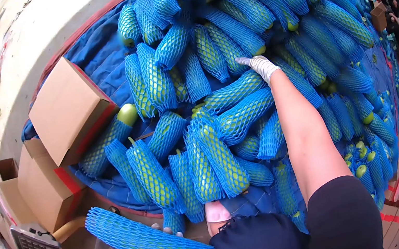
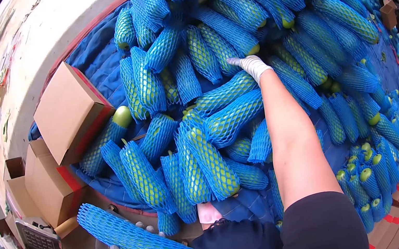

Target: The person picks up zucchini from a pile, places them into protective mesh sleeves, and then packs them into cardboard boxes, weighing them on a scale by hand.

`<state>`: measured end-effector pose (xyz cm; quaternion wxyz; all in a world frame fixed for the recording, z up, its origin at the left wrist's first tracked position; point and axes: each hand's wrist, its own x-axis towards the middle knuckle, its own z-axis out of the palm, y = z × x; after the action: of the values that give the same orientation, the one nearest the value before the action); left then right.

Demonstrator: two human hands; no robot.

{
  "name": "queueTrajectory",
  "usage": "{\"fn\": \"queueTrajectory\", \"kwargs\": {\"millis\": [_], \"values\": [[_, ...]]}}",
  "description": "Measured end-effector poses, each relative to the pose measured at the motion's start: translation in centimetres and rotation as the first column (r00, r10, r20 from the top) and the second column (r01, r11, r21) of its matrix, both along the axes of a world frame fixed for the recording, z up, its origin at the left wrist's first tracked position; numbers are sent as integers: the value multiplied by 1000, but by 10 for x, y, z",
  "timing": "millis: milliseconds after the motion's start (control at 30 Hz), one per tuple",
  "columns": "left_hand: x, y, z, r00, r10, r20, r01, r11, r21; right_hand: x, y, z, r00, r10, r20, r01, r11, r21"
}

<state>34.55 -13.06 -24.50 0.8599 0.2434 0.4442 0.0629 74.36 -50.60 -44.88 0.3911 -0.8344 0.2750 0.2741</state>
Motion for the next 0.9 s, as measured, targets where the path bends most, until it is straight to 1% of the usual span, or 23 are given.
{"fn": "queueTrajectory", "kwargs": {"millis": [67,100,133,167,200,233,300,367,400,467,500,533,567,600,633,667,700,733,767,800,833,867,900], "values": [[1,-2,2,1000,12,-28,-12,1000,6,1,-25,-12,992,-100,-78,122,915,385],[2,-4,3,999,15,-41,-14,1000,11,-4,-30,-15,993,-109,-42,116,870,479],[2,-5,3,999,11,-53,-11,1000,16,-2,-22,-23,978,-194,-75,208,897,391],[2,-3,2,997,19,-73,-19,1000,-1,3,-7,-31,997,-4,72,0,998,60],[2,-1,3,996,27,-90,-29,999,-15,6,14,-42,964,225,144,-175,939,-297],[2,-1,6,995,28,-95,-29,1000,-3,-5,63,40,951,299,-78,-300,835,-461],[5,-1,16,979,-203,28,202,979,38,0,68,36,957,288,-23,-273,873,-405],[13,-4,24,991,-126,42,121,988,94,12,50,10,961,271,59,-237,914,-330],[12,-5,30,997,-56,57,48,989,139,14,48,8,936,337,105,-288,901,-324],[2,32,54,966,-162,200,138,982,129,29,43,12,945,327,-16,-322,921,-219],[7,63,70,892,-284,352,259,959,116,21,50,40,931,325,-163,-330,944,-1],[9,79,107,888,-335,316,271,935,229,26,45,29,897,383,-220,-384,922,42],[-3,101,126,856,-394,335,246,880,407,39,36,2,989,20,-144,35,928,370],[-12,141,143,722,-594,355,364,763,534,51,28,-22,904,-363,-227,420,650,634],[-24,142,158,759,-557,338,252,730,636,56,22,-32,639,-631,-441,667,168,726],[-23,133,158,780,-578,242,183,579,794,29,59,-1,982,-171,-86,191,878,438],[-38,139,165,862,-487,145,147,512,846,68,9,-67,952,305,13,-304,952,-44],[-51,145,174,958,-286,-6,130,415,900,62,22,-38,955,288,-64,-293,952,-86],[-68,151,174,969,-244,26,88,446,891,54,22,-22,962,271,-46,-268,961,62],[-78,161,173,933,-358,-28,170,372,912,61,4,-26,984,179,-19,-171,960,222],[-90,162,174,940,-318,-124,220,284,933,59,-10,-22,1000,7,24,-17,897,441],[-101,162,176,938,-272,-217,275,197,941,55,-24,-19,985,-173,17,122,759,640],[-112,168,176,906,-282,-316,351,83,933,42,-17,5,964,-265,26,185,739,647]]}}
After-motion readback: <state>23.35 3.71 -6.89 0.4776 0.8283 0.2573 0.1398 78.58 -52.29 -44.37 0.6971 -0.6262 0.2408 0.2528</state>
